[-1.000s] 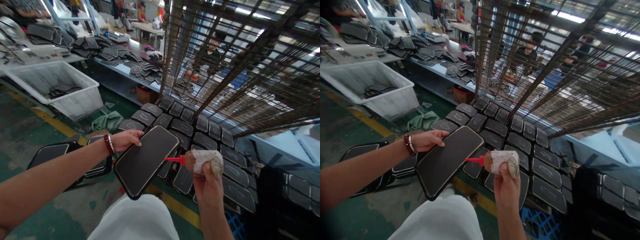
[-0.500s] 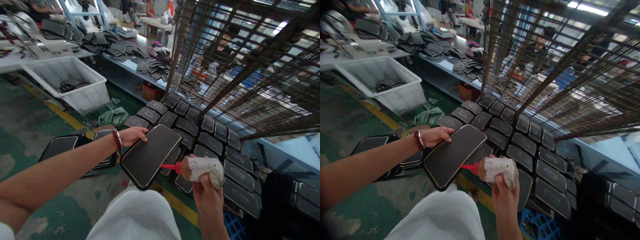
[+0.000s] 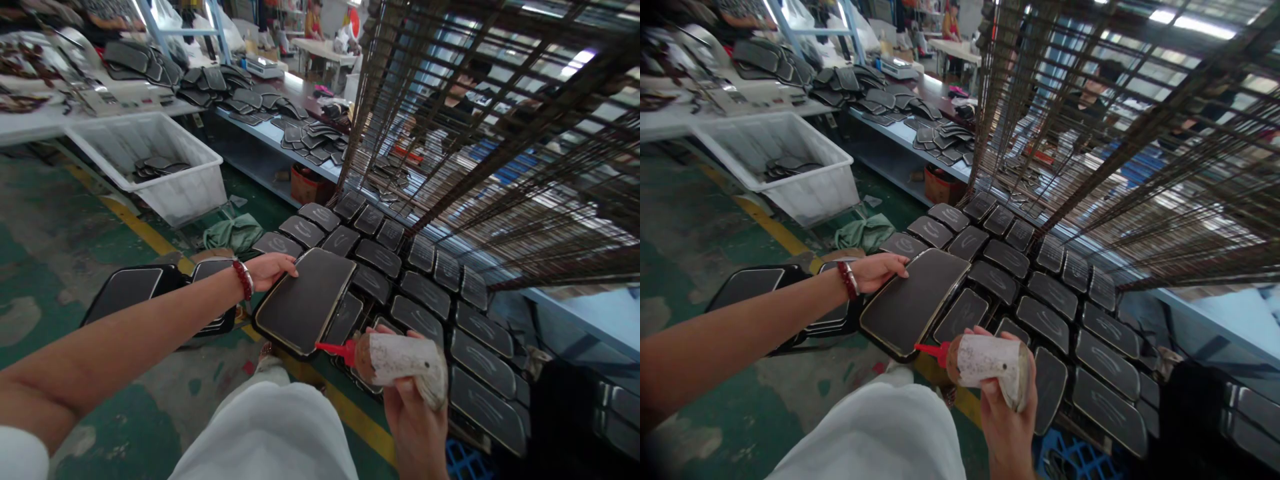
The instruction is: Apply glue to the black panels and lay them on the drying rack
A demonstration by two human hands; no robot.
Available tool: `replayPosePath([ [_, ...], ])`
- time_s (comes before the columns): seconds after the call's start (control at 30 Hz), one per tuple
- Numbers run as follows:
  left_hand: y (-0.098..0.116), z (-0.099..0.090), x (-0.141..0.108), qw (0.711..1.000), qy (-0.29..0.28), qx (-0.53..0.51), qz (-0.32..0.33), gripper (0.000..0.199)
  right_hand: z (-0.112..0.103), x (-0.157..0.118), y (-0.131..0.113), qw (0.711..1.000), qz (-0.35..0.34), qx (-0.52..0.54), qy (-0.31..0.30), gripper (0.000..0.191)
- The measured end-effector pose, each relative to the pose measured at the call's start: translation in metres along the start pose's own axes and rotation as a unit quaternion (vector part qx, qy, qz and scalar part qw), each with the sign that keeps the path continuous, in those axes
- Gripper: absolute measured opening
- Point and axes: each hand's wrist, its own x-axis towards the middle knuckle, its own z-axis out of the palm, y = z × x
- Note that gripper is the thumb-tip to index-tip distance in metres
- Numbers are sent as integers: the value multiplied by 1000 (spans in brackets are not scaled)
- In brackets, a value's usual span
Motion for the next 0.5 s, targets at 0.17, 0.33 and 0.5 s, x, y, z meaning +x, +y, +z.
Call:
replayPosePath([
  [0.17,-3,-5,2,997,41,-62,-5,31,-7,4,8,998,-29,6,50,63],
  [0.33,-10,-5,4,984,95,-144,-51,35,-8,7,29,993,-41,28,111,59],
  [0.5,-26,6,4,969,165,-183,16,35,19,3,44,984,25,87,154,55],
])
